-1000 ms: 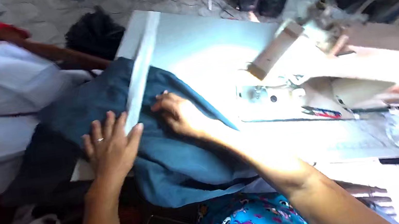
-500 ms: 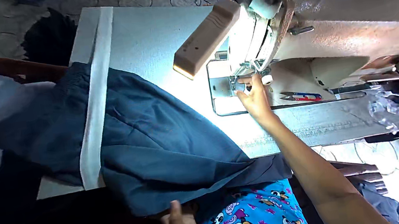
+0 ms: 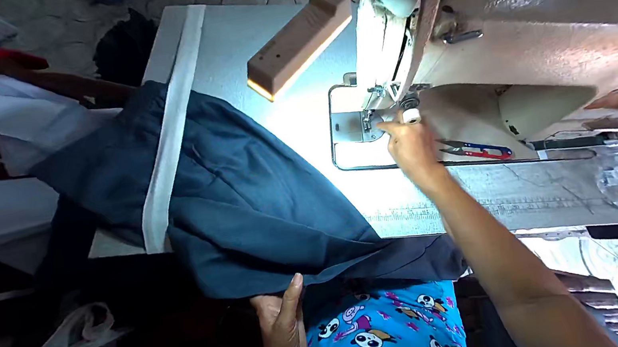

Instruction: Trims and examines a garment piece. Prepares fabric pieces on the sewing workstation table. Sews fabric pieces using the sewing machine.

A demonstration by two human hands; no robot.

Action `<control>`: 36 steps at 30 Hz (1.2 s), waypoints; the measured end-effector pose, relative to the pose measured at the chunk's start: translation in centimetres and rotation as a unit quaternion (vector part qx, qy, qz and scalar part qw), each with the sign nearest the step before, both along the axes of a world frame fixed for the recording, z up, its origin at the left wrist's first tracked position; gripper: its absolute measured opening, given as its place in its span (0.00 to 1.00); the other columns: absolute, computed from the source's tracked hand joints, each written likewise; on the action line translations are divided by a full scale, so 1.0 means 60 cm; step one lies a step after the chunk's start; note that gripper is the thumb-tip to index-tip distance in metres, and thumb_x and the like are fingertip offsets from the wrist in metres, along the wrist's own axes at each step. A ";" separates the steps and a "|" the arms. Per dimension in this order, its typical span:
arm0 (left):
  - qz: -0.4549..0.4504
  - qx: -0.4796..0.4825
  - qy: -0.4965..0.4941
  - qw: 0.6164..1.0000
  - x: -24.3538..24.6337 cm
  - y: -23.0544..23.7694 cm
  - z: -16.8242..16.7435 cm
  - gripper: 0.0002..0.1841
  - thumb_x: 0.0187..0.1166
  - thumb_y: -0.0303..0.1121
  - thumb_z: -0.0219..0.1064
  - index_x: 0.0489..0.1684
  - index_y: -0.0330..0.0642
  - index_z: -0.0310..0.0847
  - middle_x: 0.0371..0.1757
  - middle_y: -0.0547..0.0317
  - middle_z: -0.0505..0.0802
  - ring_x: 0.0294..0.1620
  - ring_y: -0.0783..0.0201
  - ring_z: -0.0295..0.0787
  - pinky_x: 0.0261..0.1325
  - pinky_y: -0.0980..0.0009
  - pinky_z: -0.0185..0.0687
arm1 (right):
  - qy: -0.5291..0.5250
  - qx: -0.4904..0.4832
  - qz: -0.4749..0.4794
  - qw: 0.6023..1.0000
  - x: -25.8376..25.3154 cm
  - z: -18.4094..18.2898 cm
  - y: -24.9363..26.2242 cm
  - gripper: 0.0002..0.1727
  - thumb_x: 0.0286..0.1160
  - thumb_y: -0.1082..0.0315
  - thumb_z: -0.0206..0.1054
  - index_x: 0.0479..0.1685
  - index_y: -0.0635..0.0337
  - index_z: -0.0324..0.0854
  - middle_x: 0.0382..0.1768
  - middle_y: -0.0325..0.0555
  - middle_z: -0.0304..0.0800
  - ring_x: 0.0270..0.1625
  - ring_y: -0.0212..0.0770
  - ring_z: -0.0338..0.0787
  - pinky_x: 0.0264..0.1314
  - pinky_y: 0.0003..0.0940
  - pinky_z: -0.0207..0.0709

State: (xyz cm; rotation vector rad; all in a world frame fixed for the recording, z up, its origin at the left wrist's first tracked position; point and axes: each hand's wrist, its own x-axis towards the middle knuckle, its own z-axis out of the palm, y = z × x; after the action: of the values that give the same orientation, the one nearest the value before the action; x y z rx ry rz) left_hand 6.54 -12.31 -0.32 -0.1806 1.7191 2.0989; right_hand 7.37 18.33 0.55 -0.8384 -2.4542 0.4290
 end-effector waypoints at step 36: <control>-0.128 0.294 0.059 0.945 -0.281 0.062 0.237 0.26 0.96 0.46 0.28 0.56 0.52 0.78 0.51 0.61 0.93 0.59 0.63 0.91 0.63 0.56 0.89 | 0.040 0.052 0.107 0.992 0.222 0.102 -0.206 0.11 0.66 0.66 0.65 0.39 0.57 0.92 0.30 0.46 0.92 0.34 0.44 0.88 0.48 0.49 0.72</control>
State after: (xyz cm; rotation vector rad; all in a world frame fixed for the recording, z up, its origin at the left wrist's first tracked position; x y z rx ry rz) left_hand -10.30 -8.62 13.88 0.3323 1.0298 2.3410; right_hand 20.69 6.00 6.66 -0.5077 -2.4777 0.3981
